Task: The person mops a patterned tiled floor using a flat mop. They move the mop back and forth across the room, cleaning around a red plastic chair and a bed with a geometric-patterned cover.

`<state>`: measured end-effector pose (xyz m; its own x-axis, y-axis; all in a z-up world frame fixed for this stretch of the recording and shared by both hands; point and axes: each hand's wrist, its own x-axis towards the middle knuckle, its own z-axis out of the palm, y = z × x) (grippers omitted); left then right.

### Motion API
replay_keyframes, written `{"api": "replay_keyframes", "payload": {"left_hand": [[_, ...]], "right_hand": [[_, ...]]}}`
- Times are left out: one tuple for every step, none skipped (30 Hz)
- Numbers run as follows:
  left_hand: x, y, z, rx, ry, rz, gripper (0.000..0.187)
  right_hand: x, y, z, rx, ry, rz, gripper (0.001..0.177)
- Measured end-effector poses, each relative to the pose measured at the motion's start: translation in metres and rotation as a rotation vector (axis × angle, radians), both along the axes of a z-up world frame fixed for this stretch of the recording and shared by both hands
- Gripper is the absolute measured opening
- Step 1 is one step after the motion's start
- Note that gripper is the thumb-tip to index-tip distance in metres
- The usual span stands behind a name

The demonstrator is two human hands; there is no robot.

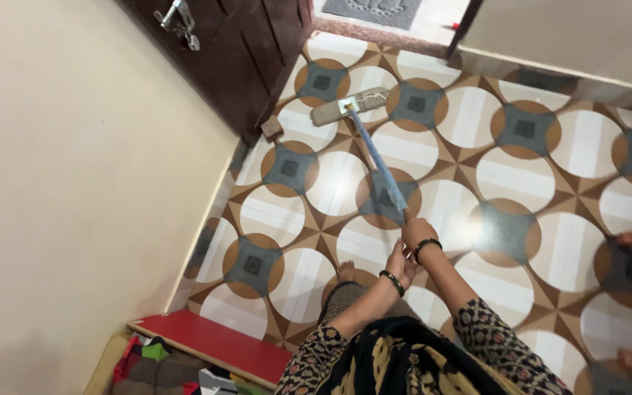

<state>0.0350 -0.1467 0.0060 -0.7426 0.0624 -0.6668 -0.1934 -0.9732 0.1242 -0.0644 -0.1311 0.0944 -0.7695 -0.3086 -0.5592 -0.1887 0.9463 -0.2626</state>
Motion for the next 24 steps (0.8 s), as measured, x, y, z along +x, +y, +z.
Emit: {"api": "replay_keyframes", "payload": {"left_hand": [[0.006,0.014,0.002,-0.015,0.011,0.022,0.059],[0.014,0.027,0.002,-0.029,0.022,0.043,0.058],[0.023,0.038,0.003,0.018,0.032,0.051,0.060],[0.031,0.049,0.004,0.066,0.041,0.058,0.061],[0.039,0.061,0.004,0.112,0.046,0.069,0.063],[0.044,0.073,0.005,0.099,-0.006,0.047,0.062],[0.051,0.083,0.005,0.086,-0.058,0.026,0.061],[0.057,0.092,0.004,0.073,-0.109,0.004,0.060],[0.064,0.101,0.004,0.110,-0.125,-0.029,0.059],[0.070,0.112,0.005,0.147,-0.141,-0.062,0.058],[0.076,0.123,0.007,0.183,-0.158,-0.093,0.058],[0.082,0.136,0.011,0.172,-0.127,-0.109,0.057],[0.090,0.150,0.015,0.163,-0.098,-0.122,0.057],[0.096,0.159,0.018,0.154,-0.068,-0.135,0.056],[0.105,0.166,0.021,0.157,-0.073,-0.147,0.055],[0.112,0.174,0.025,0.161,-0.078,-0.159,0.055],[0.115,0.179,0.028,0.162,-0.083,-0.172,0.054],[0.116,0.180,0.031,0.135,-0.107,-0.193,0.054],[0.118,0.179,0.031,0.110,-0.131,-0.215,0.053],[0.121,0.177,0.030,0.085,-0.156,-0.237,0.053],[0.125,0.173,0.028,0.097,-0.157,-0.253,0.053],[0.128,0.167,0.025,0.109,-0.158,-0.269,0.053],[0.124,0.162,0.022,0.124,-0.156,-0.283,0.054],[0.125,0.158,0.019,0.091,-0.161,-0.272,0.051]], "right_hand": [[0.017,0.017,0.010,-0.017,0.004,-0.002,0.057],[0.036,0.033,0.018,-0.034,0.007,-0.004,0.056],[0.053,0.049,0.027,-0.052,0.014,-0.003,0.056],[0.069,0.066,0.033,-0.098,0.036,-0.013,0.052],[0.085,0.084,0.038,-0.146,0.056,-0.019,0.049],[0.100,0.101,0.040,-0.193,0.076,-0.026,0.046],[0.113,0.117,0.040,-0.205,0.093,-0.010,0.046],[0.124,0.133,0.040,-0.217,0.109,0.006,0.046],[0.135,0.147,0.039,-0.230,0.125,0.022,0.047],[0.144,0.160,0.038,-0.167,0.087,0.019,0.046],[0.152,0.173,0.039,-0.107,0.047,0.016,0.046],[0.160,0.183,0.040,-0.046,0.008,0.014,0.046],[0.167,0.194,0.043,-0.067,0.064,0.050,0.044],[0.174,0.207,0.048,-0.088,0.120,0.085,0.042],[0.182,0.213,0.053,-0.108,0.174,0.122,0.040],[0.187,0.218,0.058,-0.052,0.133,0.091,0.039],[0.190,0.226,0.066,0.001,0.091,0.058,0.039],[0.191,0.229,0.071,0.054,0.051,0.026,0.038],[0.192,0.225,0.073,0.058,0.055,0.022,0.037],[0.194,0.220,0.073,0.061,0.059,0.017,0.036],[0.196,0.214,0.072,0.067,0.064,0.016,0.035],[0.201,0.207,0.070,0.048,0.085,0.019,0.034],[0.204,0.201,0.069,0.030,0.109,0.024,0.034],[0.207,0.197,0.068,0.012,0.132,0.030,0.034]]}}
